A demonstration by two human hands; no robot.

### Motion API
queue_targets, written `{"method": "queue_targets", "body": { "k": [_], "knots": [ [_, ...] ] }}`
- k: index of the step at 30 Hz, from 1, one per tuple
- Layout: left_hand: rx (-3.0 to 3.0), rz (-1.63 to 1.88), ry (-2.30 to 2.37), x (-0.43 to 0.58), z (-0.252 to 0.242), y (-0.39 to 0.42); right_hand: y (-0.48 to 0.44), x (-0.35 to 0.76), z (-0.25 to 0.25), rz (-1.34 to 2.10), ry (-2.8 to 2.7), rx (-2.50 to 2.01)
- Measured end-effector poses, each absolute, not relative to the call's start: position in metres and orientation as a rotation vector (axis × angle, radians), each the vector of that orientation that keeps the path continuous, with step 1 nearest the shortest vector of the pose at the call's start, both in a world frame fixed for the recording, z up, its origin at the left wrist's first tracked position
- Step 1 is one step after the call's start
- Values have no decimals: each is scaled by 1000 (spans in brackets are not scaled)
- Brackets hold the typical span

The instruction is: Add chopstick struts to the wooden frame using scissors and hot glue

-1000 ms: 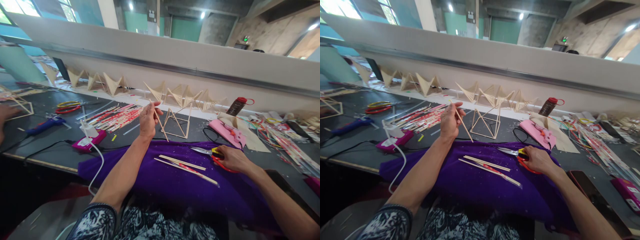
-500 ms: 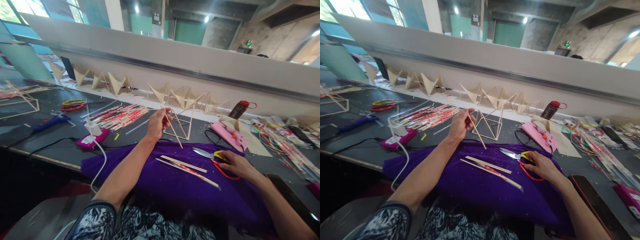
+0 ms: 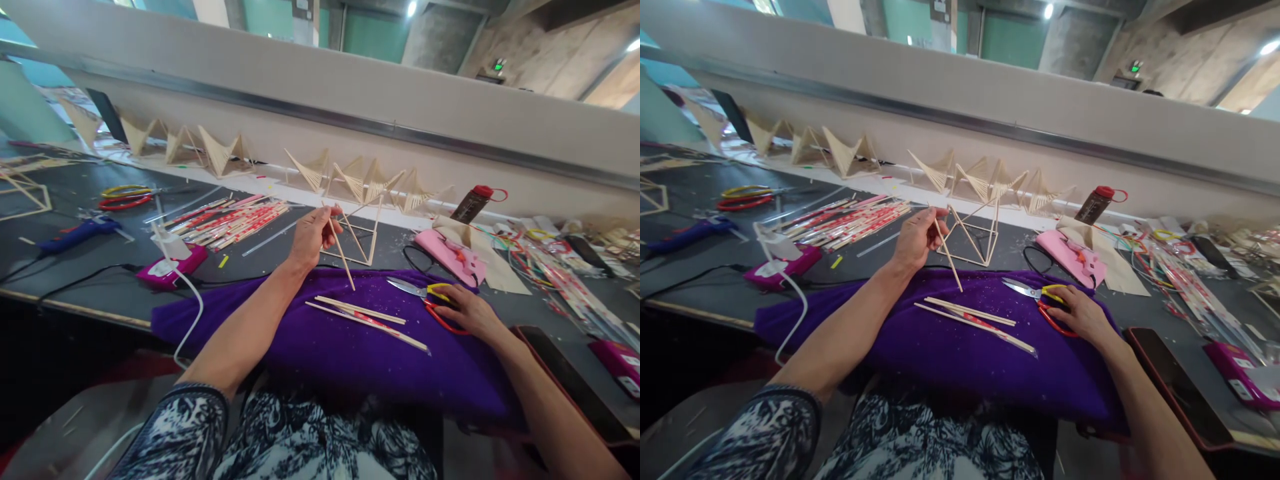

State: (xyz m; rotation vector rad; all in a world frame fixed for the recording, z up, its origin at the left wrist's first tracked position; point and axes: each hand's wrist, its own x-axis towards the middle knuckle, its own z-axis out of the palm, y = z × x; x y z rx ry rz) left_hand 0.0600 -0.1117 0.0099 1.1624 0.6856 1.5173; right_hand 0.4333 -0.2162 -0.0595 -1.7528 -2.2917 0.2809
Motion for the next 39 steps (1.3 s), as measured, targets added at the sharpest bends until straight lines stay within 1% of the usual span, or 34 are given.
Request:
{"method": "queue_targets", "body": {
  "k": [3, 7, 11, 15, 22, 39],
  "knots": [
    [1168, 1507, 688, 63, 9, -111, -215, 435, -65, 248, -2307, -1736],
    [1111, 1447, 722, 66, 6, -115, -221, 434, -76, 103, -2251, -1733],
    [1074, 1154, 772, 54, -7, -126, -228, 429, -81, 23, -2222, -1670],
    [1050, 959, 874, 27, -27, -137, -230, 426, -79, -15, -2215, -1642],
    [1203, 1037, 1072, 23, -48, -142, -229, 426, -80, 2, -2170, -1645],
    [1351, 1112, 1059, 34, -53, -116, -211, 430, -78, -39, -2147, -1583]
  ]
}}
